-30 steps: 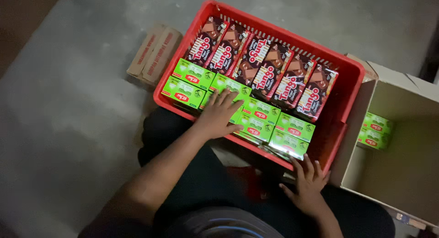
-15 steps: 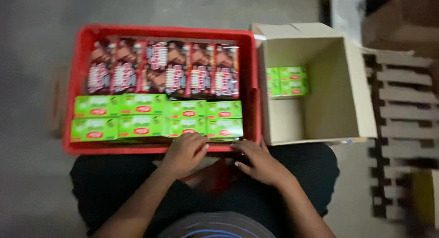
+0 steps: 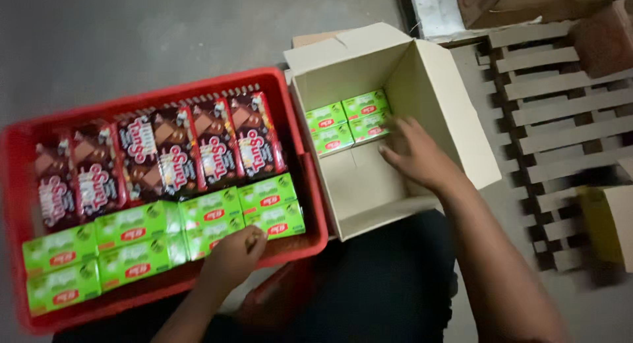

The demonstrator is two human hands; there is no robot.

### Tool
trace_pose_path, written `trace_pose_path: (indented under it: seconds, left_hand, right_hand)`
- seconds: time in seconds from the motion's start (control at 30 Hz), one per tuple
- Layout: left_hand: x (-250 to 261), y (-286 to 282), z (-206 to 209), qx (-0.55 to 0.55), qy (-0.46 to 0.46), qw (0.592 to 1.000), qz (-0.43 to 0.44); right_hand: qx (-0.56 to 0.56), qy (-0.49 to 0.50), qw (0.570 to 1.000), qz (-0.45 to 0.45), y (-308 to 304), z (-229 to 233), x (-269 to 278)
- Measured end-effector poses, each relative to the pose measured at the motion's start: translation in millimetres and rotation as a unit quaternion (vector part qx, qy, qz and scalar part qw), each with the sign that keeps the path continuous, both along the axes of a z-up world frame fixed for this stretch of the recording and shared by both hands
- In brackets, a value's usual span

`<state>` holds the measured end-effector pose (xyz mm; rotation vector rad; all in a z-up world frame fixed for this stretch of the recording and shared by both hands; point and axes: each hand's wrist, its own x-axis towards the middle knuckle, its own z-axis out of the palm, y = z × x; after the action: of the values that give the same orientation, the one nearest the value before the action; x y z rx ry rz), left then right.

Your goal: The person transfers small green boxes from a red plastic basket into a cardboard box. They arrange the boxes in neat rows inside the cardboard box and then close the flaps.

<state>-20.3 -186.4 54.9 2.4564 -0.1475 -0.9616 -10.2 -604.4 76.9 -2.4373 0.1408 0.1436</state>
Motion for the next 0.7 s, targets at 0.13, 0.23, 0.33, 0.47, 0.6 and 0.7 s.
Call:
trace_pose_path:
  seconds: [0.13, 0.23, 0.33, 0.47, 0.6, 0.7]
  left_hand:
    - [4, -2, -7, -0.022, -0.025, 0.999, -0.018]
    - [12, -5, -6, 0.084, 0.044, 0.995, -0.006]
    - [11, 13, -44, 0.061, -0.027, 0.997, -0.046]
    - [10, 18, -50, 0.031, -0.033, 0.996, -0.075]
    - [5, 24, -57, 0.013, -0.056, 0.995, -0.087]
    - [1, 31, -71, -0.01, -0.073, 0.994, -0.083]
  right_hand:
    - [-0.004, 0.039, 0.999, -0.016, -23, -71, 63]
    - [-0.088, 0.063, 0.993, 0.05, -29, -116, 94]
    - [-0.258, 0.189, 0.943, 0.093, -31, -146, 104]
    - [-0.277, 0.334, 0.896, 0.091, -40, -208, 91]
    - [-0.401, 0.332, 0.847, 0.102, -44, -297, 74]
    - [-0.197, 0.467, 0.862, -0.009, -17, -209, 98]
